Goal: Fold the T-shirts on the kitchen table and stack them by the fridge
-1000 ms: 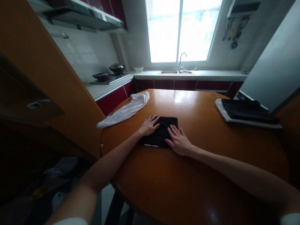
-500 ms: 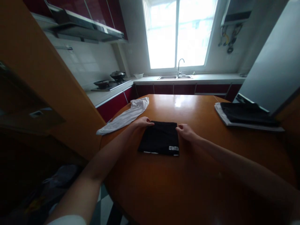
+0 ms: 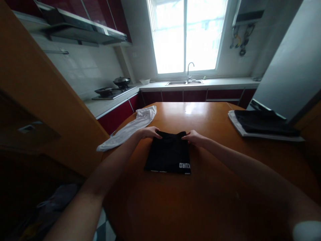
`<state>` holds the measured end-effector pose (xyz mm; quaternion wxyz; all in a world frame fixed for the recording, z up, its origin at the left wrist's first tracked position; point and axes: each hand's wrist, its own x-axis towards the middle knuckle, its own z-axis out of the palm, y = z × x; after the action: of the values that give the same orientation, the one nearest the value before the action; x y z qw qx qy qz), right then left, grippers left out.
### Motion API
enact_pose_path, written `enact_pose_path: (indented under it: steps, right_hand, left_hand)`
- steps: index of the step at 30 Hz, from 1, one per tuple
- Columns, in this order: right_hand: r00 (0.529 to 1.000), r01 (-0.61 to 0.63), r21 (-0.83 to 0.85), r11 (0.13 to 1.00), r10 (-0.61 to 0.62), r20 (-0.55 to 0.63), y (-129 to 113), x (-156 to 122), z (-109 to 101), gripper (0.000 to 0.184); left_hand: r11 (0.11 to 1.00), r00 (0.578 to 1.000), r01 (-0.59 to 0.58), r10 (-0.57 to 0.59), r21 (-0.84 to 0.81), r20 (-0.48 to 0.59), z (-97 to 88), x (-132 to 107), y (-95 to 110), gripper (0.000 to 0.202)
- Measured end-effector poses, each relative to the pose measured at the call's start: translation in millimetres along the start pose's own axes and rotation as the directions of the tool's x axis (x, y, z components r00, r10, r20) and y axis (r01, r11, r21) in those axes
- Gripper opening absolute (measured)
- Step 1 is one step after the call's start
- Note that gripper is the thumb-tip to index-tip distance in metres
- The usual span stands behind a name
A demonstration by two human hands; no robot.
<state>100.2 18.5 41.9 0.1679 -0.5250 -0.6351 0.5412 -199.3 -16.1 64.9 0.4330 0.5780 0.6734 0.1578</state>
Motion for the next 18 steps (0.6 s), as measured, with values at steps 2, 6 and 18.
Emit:
enact_pose_path:
  steps: [2,6,18]
  right_hand:
    - [0.999,0.052,0.083,0.995,-0.051,-0.017,1.8,1.1,-4.2,0.020]
    - [0.977,0.206,0.204,0.957,-0.188,-0.102,3.2,-2.0,-34.3,0.018]
    - [0.623,0.666,0.006,0.746,-0.552,-0.553,2.6,-49.7,-213.1,0.038]
  left_hand:
    - [0.995,0.999,-0.019,0.014,-0.100,-0.049,-0.9,-1.3,1.7,0.057]
    - [0.939,0.962,-0.251,0.216,-0.237,-0.165,-3.8,-1.8,24.7,0.060]
    - [0.602,0.503,-0.798,0.664,-0.002,-0.553,53.3,42.0,207.9,0.044]
